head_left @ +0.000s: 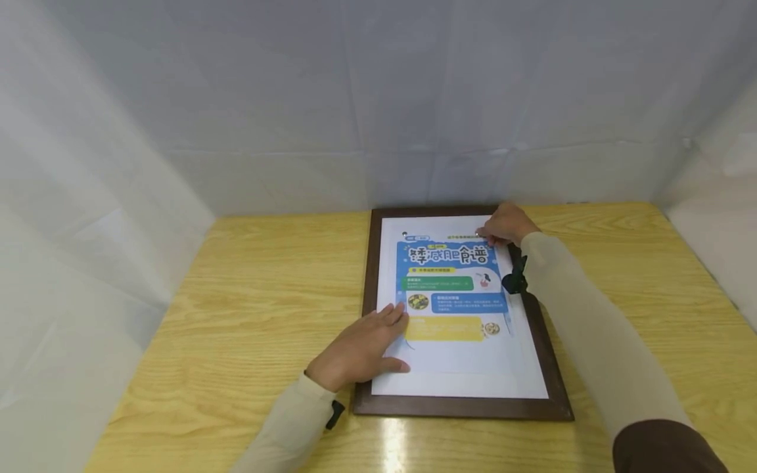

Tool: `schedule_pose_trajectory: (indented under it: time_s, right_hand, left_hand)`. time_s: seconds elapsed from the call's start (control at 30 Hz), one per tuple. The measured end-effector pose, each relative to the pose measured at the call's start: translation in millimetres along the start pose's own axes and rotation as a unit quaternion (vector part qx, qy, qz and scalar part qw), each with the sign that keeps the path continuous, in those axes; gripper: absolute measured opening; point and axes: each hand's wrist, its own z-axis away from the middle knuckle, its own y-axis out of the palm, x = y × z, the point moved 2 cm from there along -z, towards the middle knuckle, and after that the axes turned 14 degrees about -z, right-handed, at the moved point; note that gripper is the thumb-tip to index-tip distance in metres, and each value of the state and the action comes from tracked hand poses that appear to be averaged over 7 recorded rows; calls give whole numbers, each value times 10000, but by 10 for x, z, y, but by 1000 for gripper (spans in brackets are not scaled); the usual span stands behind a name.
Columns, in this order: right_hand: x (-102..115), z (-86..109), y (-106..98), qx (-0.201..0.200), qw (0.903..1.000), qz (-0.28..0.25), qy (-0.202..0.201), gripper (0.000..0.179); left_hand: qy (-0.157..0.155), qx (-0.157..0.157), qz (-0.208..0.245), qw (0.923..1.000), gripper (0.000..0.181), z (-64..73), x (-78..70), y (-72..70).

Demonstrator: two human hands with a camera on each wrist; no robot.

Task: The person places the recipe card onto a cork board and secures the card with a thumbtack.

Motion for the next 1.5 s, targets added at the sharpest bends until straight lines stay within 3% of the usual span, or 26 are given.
schedule_pose_trajectory:
  time_s: [0.5, 0.9, 1.2, 1.5]
  right_hand:
    - [-41, 4, 62, -415, 9990, 147, -16, 28]
    - [-64, -5, 34, -372, 9992, 67, -93, 28]
    - [-102, 61, -60, -258, 9980, -137, -565, 27]
    - [-3, 420, -221, -130, 9898, 14, -1420, 27]
  left_hand:
    - [-30, -20, -34, 10000, 85, -9, 7, 10]
    - [-17, -62, 56, 10000, 84, -10, 9, -3]
    - [59, -77, 184, 9998, 85, -20, 40, 5]
    - [155, -92, 592, 9981, 85, 12, 117, -2]
